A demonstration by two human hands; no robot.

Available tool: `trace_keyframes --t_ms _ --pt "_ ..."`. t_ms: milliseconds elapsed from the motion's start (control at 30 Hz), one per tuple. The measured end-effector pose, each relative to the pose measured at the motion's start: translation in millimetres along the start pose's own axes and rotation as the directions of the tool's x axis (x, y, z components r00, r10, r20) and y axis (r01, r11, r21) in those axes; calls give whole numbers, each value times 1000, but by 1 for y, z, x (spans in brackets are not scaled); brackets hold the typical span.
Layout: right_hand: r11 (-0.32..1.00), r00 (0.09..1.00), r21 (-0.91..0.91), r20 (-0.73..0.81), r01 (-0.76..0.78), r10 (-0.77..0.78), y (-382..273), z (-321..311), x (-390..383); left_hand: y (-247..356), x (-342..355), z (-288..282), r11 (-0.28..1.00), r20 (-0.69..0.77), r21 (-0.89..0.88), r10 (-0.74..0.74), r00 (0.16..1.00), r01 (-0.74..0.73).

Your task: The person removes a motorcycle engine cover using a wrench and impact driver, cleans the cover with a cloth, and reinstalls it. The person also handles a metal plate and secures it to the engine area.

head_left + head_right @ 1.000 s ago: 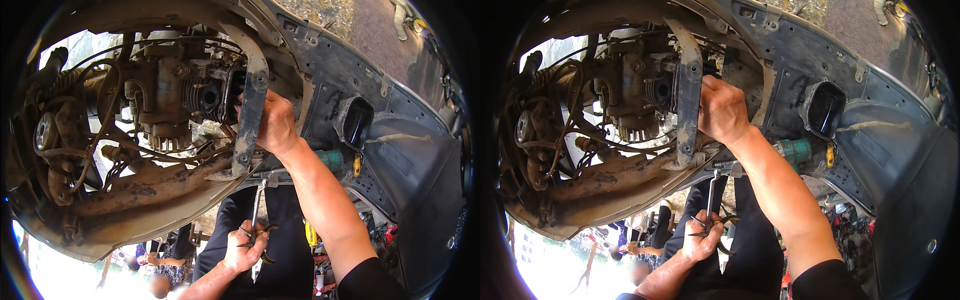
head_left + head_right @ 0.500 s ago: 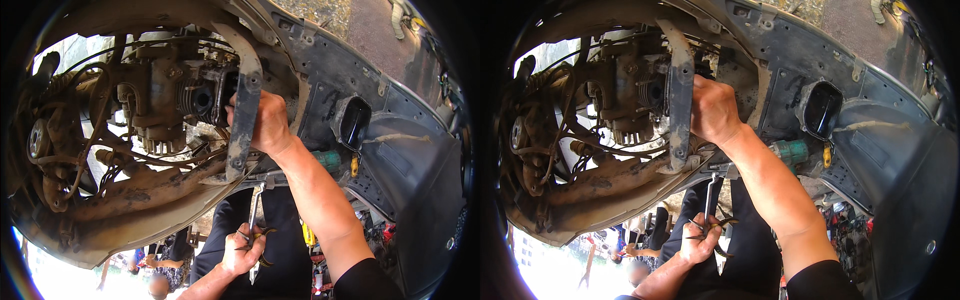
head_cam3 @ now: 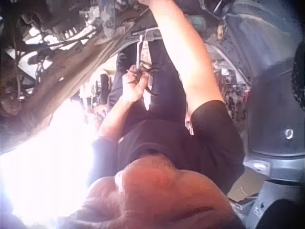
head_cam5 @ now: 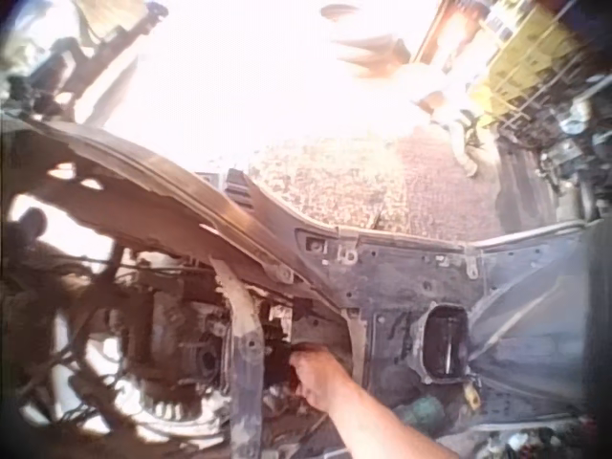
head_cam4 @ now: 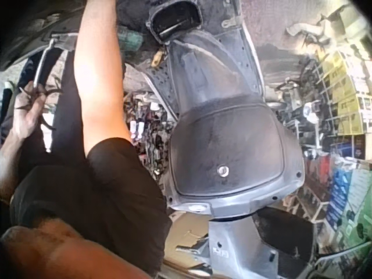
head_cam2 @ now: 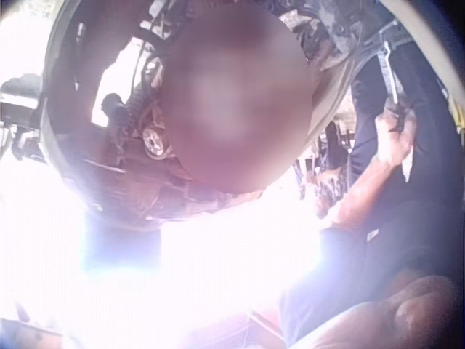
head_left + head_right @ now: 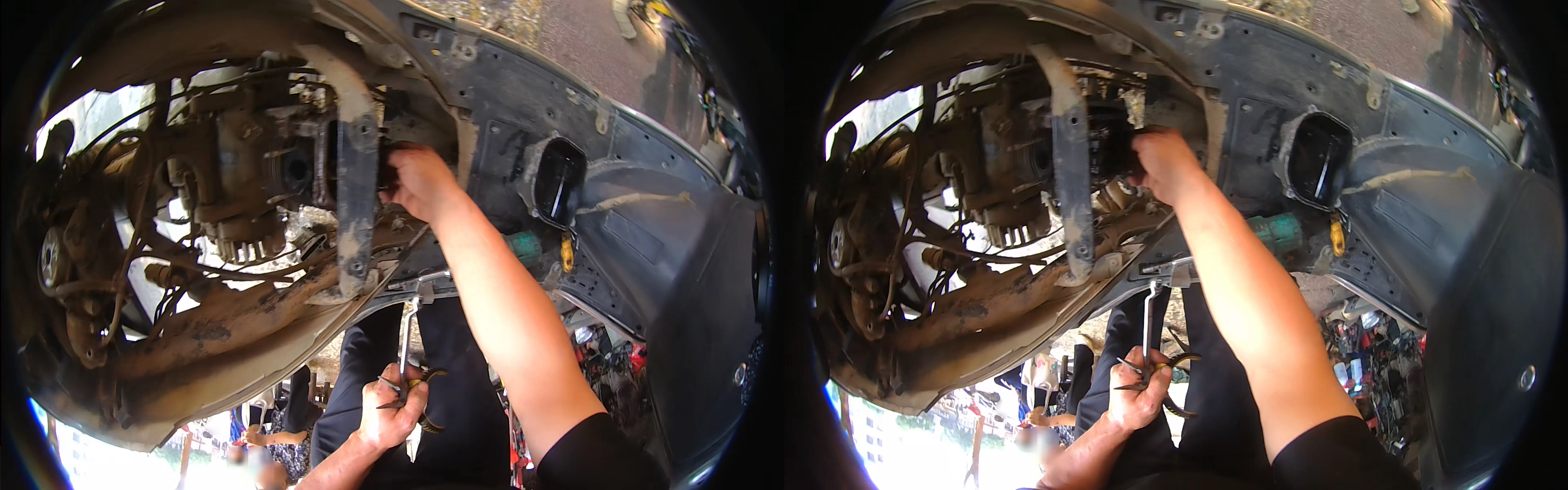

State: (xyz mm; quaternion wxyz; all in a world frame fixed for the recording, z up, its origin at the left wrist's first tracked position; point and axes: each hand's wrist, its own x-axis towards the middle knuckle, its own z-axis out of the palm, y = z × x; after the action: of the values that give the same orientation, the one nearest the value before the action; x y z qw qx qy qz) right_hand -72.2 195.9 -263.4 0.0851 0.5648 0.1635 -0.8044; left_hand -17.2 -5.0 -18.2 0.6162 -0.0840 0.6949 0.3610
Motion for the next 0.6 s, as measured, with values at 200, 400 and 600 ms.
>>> trace_keyframes --t_ms 200,400,600 --pt "977 992 189 -54 -103 115 13 0 27 5 1 -1 998 -43 -18 -59 997 59" --pt "969 984 243 -162 -39 80 8 12 20 2 2 -3 974 -67 -176 -157 985 143" --pt "984 990 180 -142 3 23 9 8 19 0 5 -2 975 -42 -186 -132 990 122"
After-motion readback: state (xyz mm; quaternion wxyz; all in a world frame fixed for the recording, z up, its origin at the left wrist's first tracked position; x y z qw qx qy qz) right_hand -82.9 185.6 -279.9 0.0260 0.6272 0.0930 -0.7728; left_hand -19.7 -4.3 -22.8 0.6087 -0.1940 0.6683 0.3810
